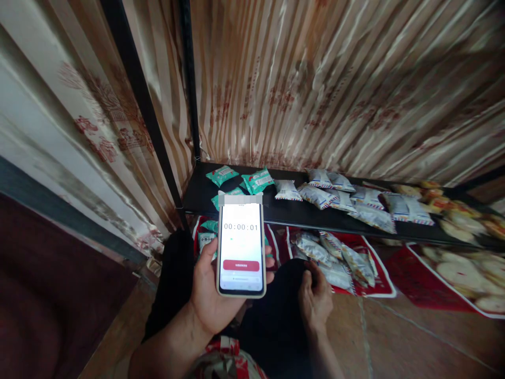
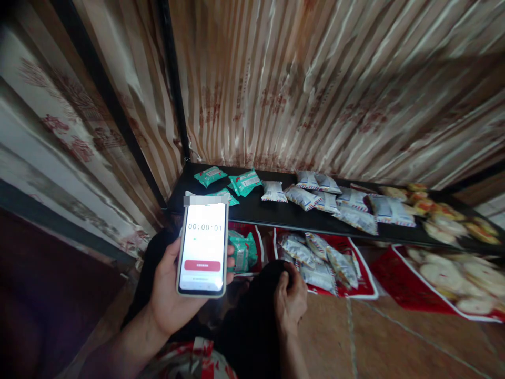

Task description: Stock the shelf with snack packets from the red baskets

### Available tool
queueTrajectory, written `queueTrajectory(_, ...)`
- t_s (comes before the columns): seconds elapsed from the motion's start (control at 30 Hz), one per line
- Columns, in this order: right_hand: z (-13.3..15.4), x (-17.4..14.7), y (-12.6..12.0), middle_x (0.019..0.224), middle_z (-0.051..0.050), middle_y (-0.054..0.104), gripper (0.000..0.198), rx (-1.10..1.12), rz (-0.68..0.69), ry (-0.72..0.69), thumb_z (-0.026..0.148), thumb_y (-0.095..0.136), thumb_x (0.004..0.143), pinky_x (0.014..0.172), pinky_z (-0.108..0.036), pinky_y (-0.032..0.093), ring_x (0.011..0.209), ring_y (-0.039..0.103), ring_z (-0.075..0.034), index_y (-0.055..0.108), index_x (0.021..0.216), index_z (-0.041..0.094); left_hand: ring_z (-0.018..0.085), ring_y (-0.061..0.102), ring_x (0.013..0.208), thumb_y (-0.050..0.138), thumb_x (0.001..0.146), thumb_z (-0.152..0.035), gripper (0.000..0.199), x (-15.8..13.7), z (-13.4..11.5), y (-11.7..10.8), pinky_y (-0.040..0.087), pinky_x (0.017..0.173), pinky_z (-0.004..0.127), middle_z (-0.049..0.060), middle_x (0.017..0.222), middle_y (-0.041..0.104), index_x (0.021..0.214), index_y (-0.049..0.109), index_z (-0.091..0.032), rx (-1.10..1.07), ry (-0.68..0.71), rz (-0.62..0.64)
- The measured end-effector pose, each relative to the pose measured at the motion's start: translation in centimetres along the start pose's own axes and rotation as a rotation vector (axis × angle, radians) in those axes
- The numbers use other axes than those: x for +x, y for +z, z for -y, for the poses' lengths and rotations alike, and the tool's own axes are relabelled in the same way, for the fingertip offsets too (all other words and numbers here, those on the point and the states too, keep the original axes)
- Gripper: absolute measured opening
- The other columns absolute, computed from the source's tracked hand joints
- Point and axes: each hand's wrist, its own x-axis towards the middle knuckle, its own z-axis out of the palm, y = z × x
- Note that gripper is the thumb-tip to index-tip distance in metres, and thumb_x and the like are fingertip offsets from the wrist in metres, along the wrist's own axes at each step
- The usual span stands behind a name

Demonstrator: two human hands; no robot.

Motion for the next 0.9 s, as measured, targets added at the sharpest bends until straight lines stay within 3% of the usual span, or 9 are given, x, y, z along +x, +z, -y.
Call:
queueTrajectory(0.27, 0.33, 0.04, -0.03, 0.116, -0.014, 0.062, 0.054, 0.008, -0.012, -0.001, 0.046, 0.035, 0.080, 0.095, -0.045, 0.037, 0.110, 0.052, -0.031, 0.060, 0.115, 0.014, 0.028, 0.065, 0.093, 0.040, 0.088, -0.050, 0.062, 0.13, -0.08, 0.14, 0.046, 0.087, 0.043, 0.018, 0.108, 0.068, 0.134, 0.045, -0.010, 0.010, 0.001, -0.044)
queueTrajectory(0.9, -0.35, 0.08, 0.16, 0.116, -0.014, 0.062, 0.053, 0.016, -0.017, -0.044, 0.047, 0.035, 0.081, 0.096, -0.046, 0.038, 0.110, 0.053, -0.030, 0.060, 0.114, 0.014, 0.029, 0.064, 0.098, 0.040, 0.089, -0.051, 0.061, 0.20, -0.23, -0.74, 0.043, 0.092, 0.044, 0.017, 0.111, 0.067, 0.132, 0.049, -0.009, -0.025, -0.018, -0.013)
